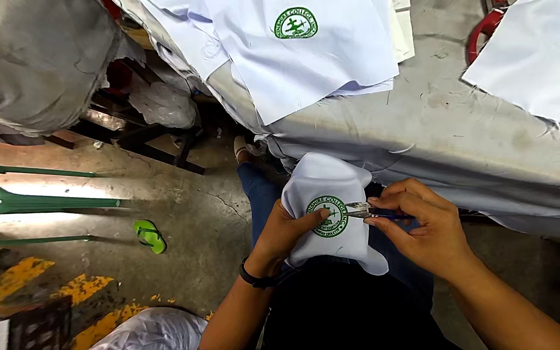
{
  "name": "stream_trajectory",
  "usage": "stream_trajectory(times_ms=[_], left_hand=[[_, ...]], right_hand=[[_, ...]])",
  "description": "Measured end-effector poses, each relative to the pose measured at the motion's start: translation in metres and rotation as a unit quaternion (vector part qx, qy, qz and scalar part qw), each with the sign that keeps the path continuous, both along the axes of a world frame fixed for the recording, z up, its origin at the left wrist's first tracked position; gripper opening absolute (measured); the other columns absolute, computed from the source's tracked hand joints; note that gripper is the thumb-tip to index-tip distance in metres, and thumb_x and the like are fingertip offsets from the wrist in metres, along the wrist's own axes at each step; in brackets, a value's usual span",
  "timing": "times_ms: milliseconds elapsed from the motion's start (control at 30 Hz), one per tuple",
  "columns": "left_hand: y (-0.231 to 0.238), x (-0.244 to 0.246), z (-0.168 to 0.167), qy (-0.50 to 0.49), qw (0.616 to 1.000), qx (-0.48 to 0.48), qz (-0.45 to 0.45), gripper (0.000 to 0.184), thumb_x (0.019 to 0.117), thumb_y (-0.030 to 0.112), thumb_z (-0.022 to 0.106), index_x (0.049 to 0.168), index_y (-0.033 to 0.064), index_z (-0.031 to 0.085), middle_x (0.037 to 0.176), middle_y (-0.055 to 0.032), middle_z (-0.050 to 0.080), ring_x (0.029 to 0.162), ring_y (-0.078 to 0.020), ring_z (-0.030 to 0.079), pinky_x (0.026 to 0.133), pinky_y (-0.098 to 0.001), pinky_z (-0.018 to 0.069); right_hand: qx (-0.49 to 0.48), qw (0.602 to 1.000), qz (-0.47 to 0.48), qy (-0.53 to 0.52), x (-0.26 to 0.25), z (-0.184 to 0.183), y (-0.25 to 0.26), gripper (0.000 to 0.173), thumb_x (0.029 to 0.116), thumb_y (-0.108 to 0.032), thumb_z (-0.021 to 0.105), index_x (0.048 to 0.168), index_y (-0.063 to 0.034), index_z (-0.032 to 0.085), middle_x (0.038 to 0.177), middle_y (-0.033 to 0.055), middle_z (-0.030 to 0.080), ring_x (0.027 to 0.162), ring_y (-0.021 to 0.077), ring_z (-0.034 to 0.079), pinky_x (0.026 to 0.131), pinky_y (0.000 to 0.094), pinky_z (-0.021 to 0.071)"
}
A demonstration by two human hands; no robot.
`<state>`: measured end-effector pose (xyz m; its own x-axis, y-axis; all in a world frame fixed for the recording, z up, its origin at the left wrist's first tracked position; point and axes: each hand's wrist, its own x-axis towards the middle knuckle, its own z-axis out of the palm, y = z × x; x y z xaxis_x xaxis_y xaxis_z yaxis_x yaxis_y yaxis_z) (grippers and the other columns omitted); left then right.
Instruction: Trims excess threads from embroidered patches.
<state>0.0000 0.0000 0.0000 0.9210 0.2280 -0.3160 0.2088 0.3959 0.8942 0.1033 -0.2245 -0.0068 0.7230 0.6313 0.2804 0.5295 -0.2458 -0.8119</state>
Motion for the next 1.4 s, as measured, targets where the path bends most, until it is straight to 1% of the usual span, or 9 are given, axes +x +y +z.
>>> stream_trajectory(times_ms=[100, 233, 400, 633, 733, 900, 1033, 1167, 1400], left_hand=[[0.001, 0.0, 0.0, 0.005, 1.0, -0.001, 0.002, 0.023, 0.0869, -0.01, 0.065, 0.1, 0.008, 0.07, 0.085, -0.0005, 0.077, 0.077, -0.0078, 0.074, 0.076, -0.027, 0.0631], [0.001, 0.001, -0.001, 0.004, 1.0, -0.002, 0.01, 0.023, 0.0866, -0.011, 0.065, 0.1, 0.0071, 0.07, 0.085, -0.0015, 0.077, 0.077, -0.0086, 0.074, 0.076, -0.0274, 0.0632], [0.002, 0.0, -0.002, 0.0, 1.0, -0.006, -0.003, 0.023, 0.0868, -0.011, 0.065, 0.1, 0.008, 0.07, 0.086, -0.0006, 0.077, 0.078, -0.008, 0.074, 0.077, -0.0273, 0.0633], [0.003, -0.001, -0.005, -0.006, 1.0, -0.027, -0.014, 0.024, 0.0869, -0.011, 0.064, 0.099, 0.0088, 0.071, 0.086, -0.001, 0.077, 0.078, -0.0082, 0.074, 0.077, -0.027, 0.0632], [0.002, -0.001, -0.006, 0.0, 1.0, -0.023, -0.006, 0.024, 0.0863, -0.011, 0.065, 0.099, 0.0083, 0.071, 0.085, -0.0011, 0.077, 0.078, -0.0083, 0.074, 0.076, -0.0275, 0.0633], [-0.001, 0.0, -0.006, 0.001, 1.0, 0.008, 0.004, 0.023, 0.0861, -0.011, 0.066, 0.1, 0.0072, 0.07, 0.086, -0.0009, 0.077, 0.078, -0.0085, 0.074, 0.076, -0.0276, 0.0633], [0.002, 0.001, -0.006, -0.008, 0.999, 0.032, -0.001, 0.022, 0.0865, -0.009, 0.068, 0.101, 0.0073, 0.07, 0.086, -0.0005, 0.077, 0.078, -0.0087, 0.074, 0.076, -0.0281, 0.0634], [0.002, 0.001, -0.005, -0.003, 0.999, 0.045, -0.001, 0.022, 0.0858, -0.009, 0.069, 0.1, 0.0072, 0.07, 0.086, -0.0001, 0.076, 0.078, -0.0081, 0.074, 0.077, -0.0275, 0.0632], [0.002, 0.001, -0.006, -0.015, 0.999, 0.051, -0.011, 0.022, 0.0854, -0.009, 0.069, 0.1, 0.0081, 0.07, 0.085, 0.0004, 0.076, 0.078, -0.008, 0.074, 0.076, -0.0277, 0.0634]], right_hand=[[0.003, 1.0, -0.007, 0.012, -0.002, -0.002, 0.001, 0.023, 0.0915, -0.026, 0.075, 0.1, -0.004, 0.074, 0.101, 0.0029, 0.064, 0.079, -0.0039, 0.058, 0.064, 0.0087, 0.0482], [-0.008, 0.999, 0.023, -0.034, 0.002, -0.001, -0.002, 0.022, 0.0954, -0.022, 0.071, 0.105, -0.0017, 0.073, 0.103, 0.0078, 0.068, 0.086, 0.0015, 0.063, 0.07, 0.0124, 0.0521], [-0.003, 1.0, 0.025, -0.018, 0.003, -0.004, -0.004, 0.021, 0.0957, -0.022, 0.07, 0.103, -0.0029, 0.075, 0.101, 0.0067, 0.073, 0.086, 0.0015, 0.066, 0.07, 0.0129, 0.0528], [0.005, 0.998, 0.045, -0.042, 0.002, -0.006, -0.004, 0.019, 0.0984, -0.019, 0.068, 0.098, -0.0029, 0.077, 0.095, 0.0071, 0.074, 0.086, 0.0035, 0.066, 0.074, 0.0149, 0.0531], [0.006, 0.997, 0.051, -0.06, 0.002, -0.008, -0.004, 0.019, 0.0989, -0.017, 0.067, 0.095, -0.0018, 0.076, 0.091, 0.0073, 0.072, 0.084, 0.0045, 0.066, 0.074, 0.0156, 0.0528], [-0.02, 0.995, 0.064, -0.069, 0.004, -0.006, -0.006, 0.019, 0.0995, -0.02, 0.066, 0.1, -0.0043, 0.077, 0.095, 0.0067, 0.073, 0.088, 0.0055, 0.066, 0.076, 0.0166, 0.0535], [-0.019, 0.997, 0.065, -0.023, 0.006, -0.004, -0.008, 0.021, 0.0981, -0.021, 0.067, 0.103, -0.0033, 0.076, 0.099, 0.0057, 0.072, 0.084, 0.0013, 0.065, 0.072, 0.0138, 0.0531], [-0.019, 0.998, 0.054, -0.01, 0.008, -0.003, -0.007, 0.021, 0.0971, -0.022, 0.068, 0.102, -0.0032, 0.075, 0.097, 0.0036, 0.07, 0.08, -0.001, 0.062, 0.067, 0.012, 0.0514], [-0.038, 0.996, 0.07, -0.042, 0.011, 0.0, -0.005, 0.02, 0.0977, -0.022, 0.067, 0.101, -0.0059, 0.078, 0.097, 0.0027, 0.071, 0.084, 0.0017, 0.064, 0.072, 0.016, 0.0537]])
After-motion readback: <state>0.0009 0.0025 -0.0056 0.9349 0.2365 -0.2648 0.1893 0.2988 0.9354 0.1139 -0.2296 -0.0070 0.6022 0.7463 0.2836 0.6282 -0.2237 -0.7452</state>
